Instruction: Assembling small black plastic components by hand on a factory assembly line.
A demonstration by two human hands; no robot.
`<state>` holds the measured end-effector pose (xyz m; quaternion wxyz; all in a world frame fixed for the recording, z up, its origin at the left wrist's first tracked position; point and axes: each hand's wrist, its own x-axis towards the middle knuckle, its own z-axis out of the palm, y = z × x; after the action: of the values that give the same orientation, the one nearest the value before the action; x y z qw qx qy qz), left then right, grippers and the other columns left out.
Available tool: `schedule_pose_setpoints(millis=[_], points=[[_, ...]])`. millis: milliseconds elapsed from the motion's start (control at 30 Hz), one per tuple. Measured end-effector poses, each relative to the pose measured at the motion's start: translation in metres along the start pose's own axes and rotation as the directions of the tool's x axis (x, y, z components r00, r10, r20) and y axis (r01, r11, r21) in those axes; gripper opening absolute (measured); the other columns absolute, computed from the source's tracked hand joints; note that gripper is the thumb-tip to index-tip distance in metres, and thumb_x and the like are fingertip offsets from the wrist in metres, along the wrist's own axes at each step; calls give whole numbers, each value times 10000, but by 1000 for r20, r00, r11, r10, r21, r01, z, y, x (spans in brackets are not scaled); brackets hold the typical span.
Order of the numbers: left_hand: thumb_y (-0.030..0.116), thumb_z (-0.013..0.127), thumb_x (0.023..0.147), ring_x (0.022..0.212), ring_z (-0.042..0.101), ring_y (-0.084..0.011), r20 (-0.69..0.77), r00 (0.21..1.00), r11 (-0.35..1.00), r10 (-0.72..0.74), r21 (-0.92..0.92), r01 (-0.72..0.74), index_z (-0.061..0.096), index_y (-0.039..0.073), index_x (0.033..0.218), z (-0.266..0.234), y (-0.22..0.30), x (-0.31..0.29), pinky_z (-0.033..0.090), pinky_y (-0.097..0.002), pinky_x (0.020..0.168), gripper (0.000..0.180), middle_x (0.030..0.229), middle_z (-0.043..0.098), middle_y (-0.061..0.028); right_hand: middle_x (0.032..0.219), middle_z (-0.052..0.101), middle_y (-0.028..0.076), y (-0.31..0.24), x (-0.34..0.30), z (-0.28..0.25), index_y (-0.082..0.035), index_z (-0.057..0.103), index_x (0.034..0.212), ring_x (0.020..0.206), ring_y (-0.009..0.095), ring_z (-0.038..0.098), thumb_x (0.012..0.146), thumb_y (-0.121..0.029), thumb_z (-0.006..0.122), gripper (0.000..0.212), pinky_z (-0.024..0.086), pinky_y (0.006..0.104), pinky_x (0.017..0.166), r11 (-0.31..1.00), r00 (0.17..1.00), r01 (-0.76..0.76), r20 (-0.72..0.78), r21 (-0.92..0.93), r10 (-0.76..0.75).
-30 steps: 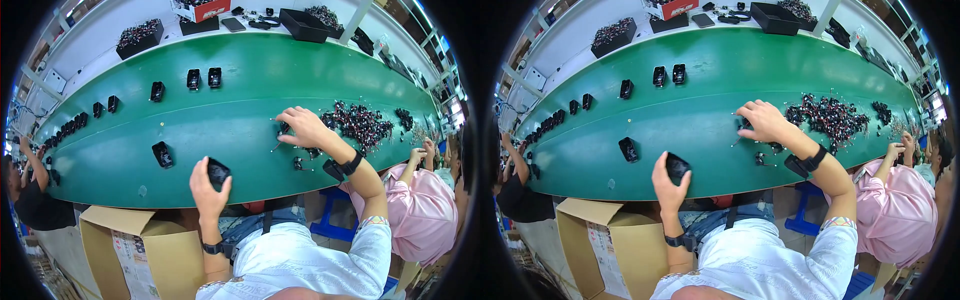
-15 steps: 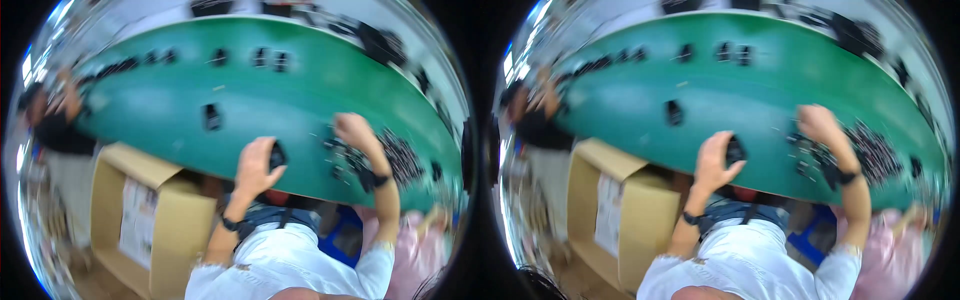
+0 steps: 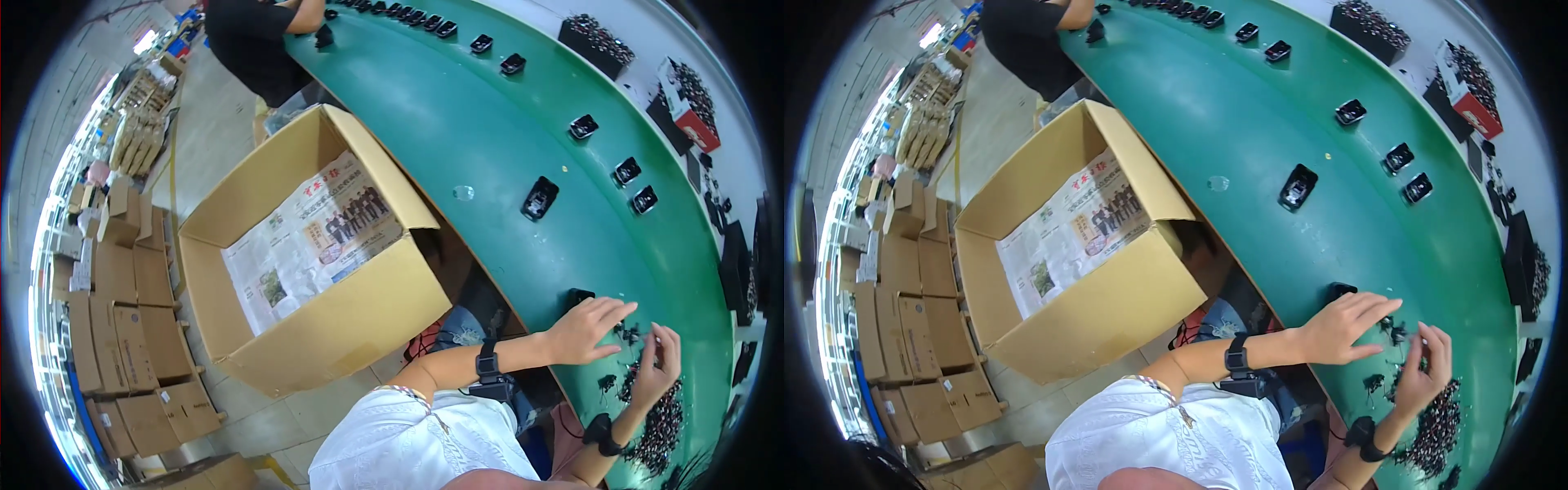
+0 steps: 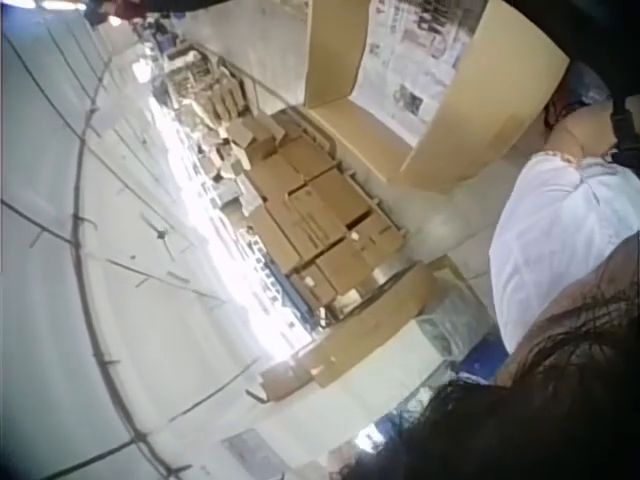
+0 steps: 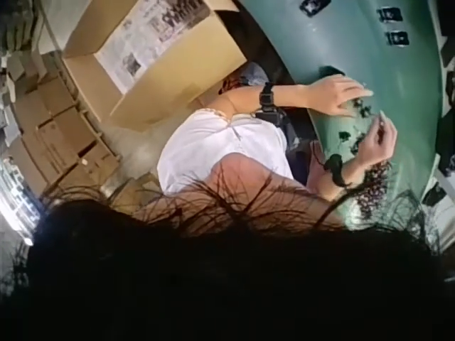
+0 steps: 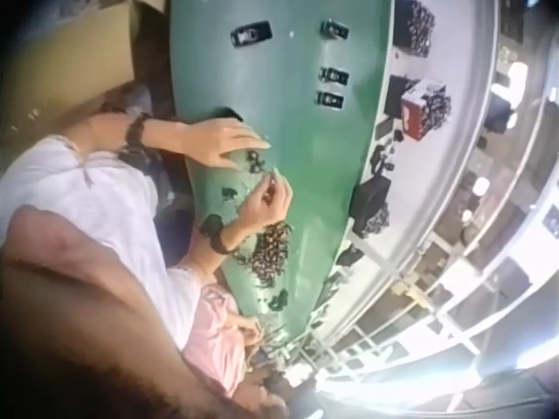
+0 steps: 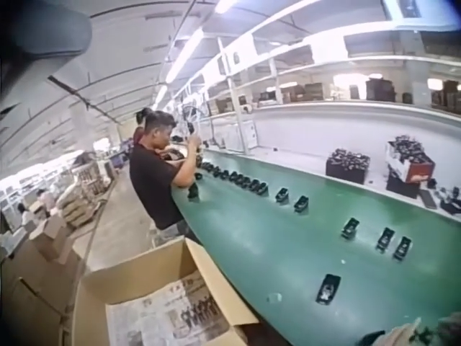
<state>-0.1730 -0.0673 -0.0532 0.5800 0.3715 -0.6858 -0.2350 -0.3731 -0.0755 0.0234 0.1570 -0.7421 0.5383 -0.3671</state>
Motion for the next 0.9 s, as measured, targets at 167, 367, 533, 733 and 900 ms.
schedule_pose_setpoints(millis=[167, 367, 533, 733, 900], points=[[228, 742, 887, 1026, 679, -320, 211, 977, 996, -9, -82, 27, 646, 19, 1221, 25, -23, 9, 518, -418, 878, 406, 1161, 698, -148, 1057, 714, 120, -5, -9, 28, 35, 724, 1058, 897, 171, 689, 925, 71, 670, 148, 541, 251, 758, 990, 996, 18, -90, 143, -5], [96, 790, 850, 867, 740, -255, 140, 968, 948, -209, -213, 236, 620, 39, 1271, 2, -18, 9, 580, -337, 745, 457, 1119, 739, -138, 1100, 701, 86, -7, -23, 53, 35, 716, 1130, 939, 140, 669, 907, 8, 720, 225, 548, 267, 838, 793, 928, -303, -23, 528, 371], [48, 804, 811, 763, 694, -176, 200, 961, 953, -193, -194, 232, 575, 81, 1334, 9, -29, 7, 504, -276, 634, 572, 1112, 772, -93, 990, 726, 53, 3, -31, 64, -1, 759, 1037, 836, 107, 643, 886, -51, 766, 159, 504, 252, 716, 804, 943, -283, -2, 523, 333], [10, 752, 828, 853, 739, -263, 341, 927, 953, -158, -193, 234, 567, 57, 1321, 16, -21, 10, 579, -349, 718, 529, 1119, 754, -129, 957, 721, 43, 3, -42, 51, -22, 760, 987, 821, 103, 638, 856, -72, 791, 143, 485, 255, 673, 932, 970, -213, -55, 293, 239], [19, 760, 809, 813, 703, -283, 413, 897, 982, -159, -23, 185, 633, 28, 1221, 14, -11, 6, 565, -386, 737, 431, 1039, 741, -126, 1135, 677, 137, 10, -50, 39, 37, 688, 1011, 947, 130, 642, 906, 35, 697, 106, 535, 257, 834, 796, 942, -143, -167, 588, 292]])
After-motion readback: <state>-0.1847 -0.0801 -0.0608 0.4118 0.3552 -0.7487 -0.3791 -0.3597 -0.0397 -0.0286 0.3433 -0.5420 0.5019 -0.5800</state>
